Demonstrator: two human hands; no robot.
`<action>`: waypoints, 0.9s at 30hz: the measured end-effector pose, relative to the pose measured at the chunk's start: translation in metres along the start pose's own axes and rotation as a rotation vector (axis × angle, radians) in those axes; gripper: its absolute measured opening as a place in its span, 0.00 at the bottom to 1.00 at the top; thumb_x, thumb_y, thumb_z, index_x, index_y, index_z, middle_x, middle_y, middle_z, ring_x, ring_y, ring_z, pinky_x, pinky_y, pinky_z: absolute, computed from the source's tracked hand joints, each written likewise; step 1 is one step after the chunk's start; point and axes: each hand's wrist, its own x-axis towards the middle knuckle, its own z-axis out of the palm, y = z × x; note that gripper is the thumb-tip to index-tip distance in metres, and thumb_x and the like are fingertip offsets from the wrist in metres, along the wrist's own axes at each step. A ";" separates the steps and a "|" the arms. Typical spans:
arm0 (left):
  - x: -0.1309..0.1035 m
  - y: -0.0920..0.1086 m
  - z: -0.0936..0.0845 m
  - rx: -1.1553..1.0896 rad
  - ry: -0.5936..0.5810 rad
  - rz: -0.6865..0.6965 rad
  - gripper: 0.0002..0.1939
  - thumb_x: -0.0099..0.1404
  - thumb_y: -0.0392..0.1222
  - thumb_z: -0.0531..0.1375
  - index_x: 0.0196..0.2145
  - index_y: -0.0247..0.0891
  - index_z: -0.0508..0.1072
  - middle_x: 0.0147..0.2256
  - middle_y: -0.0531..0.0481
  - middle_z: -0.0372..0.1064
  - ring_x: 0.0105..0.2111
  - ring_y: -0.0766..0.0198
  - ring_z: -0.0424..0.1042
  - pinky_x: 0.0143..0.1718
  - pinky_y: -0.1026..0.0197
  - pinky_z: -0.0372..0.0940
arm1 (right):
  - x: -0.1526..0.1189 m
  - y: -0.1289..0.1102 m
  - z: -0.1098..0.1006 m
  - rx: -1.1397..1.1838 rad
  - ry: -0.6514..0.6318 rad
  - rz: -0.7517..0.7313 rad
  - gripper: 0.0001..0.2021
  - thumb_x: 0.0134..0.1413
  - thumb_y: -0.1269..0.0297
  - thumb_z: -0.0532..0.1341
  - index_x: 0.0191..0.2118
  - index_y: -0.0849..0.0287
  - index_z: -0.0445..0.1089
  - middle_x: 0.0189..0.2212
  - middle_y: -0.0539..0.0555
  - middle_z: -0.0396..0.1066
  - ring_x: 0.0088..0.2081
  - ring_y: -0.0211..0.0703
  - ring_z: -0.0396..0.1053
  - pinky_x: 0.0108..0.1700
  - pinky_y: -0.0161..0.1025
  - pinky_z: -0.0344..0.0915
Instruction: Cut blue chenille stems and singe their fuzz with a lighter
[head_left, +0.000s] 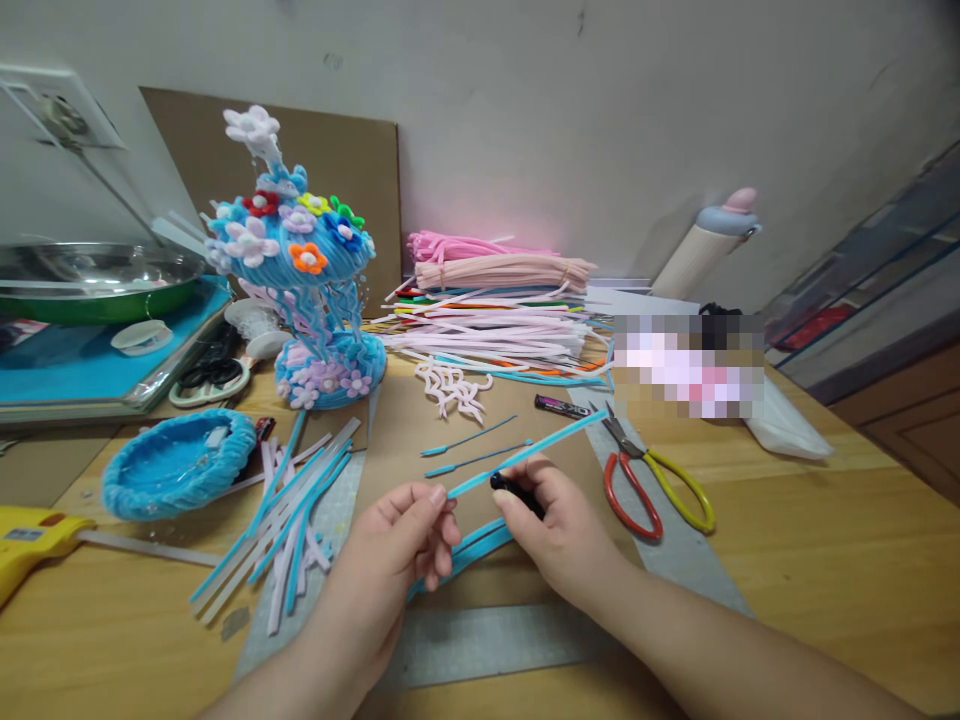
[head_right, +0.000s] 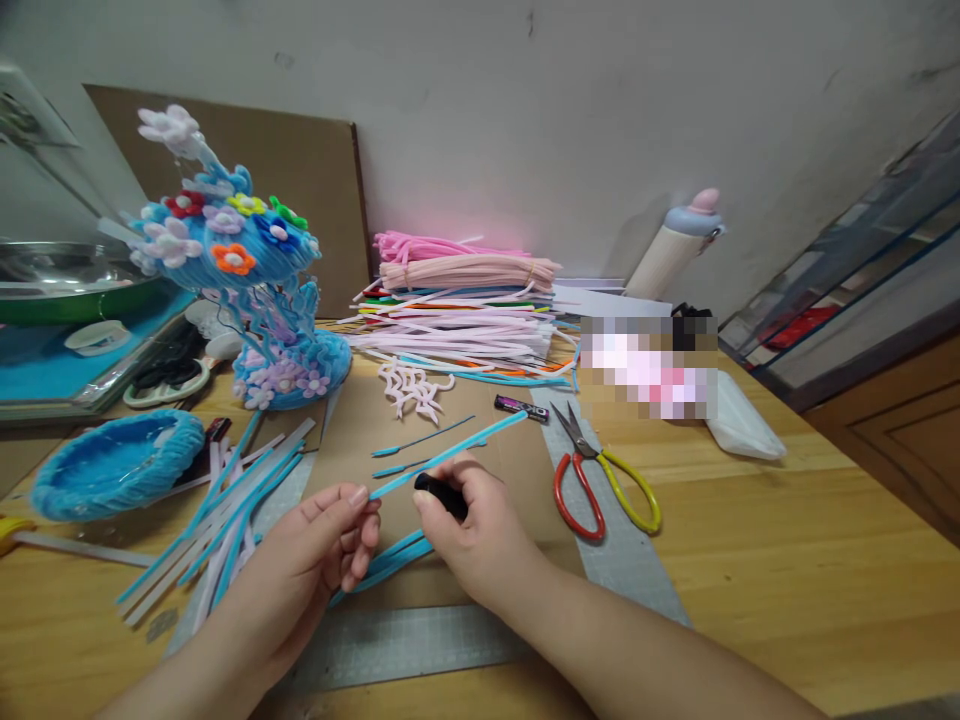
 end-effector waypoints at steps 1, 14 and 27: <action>-0.001 0.000 0.000 -0.001 -0.001 0.001 0.12 0.56 0.47 0.61 0.25 0.34 0.68 0.19 0.54 0.66 0.15 0.74 0.60 0.15 0.71 0.53 | 0.000 0.000 0.000 0.002 -0.017 -0.002 0.05 0.52 0.63 0.58 0.32 0.58 0.63 0.28 0.49 0.64 0.32 0.38 0.63 0.36 0.35 0.60; 0.001 0.005 -0.003 -0.107 0.008 0.041 0.08 0.56 0.42 0.62 0.26 0.35 0.67 0.22 0.55 0.67 0.16 0.74 0.61 0.14 0.72 0.55 | 0.000 -0.010 0.000 -0.185 -0.163 0.154 0.09 0.48 0.60 0.61 0.34 0.58 0.64 0.30 0.50 0.66 0.35 0.42 0.64 0.37 0.39 0.60; 0.006 0.007 -0.010 -0.384 0.025 -0.103 0.06 0.60 0.37 0.59 0.26 0.33 0.69 0.23 0.56 0.63 0.16 0.77 0.60 0.15 0.74 0.58 | -0.003 -0.012 0.003 0.513 -0.369 0.432 0.14 0.54 0.54 0.57 0.35 0.61 0.65 0.21 0.46 0.58 0.19 0.30 0.52 0.18 0.28 0.47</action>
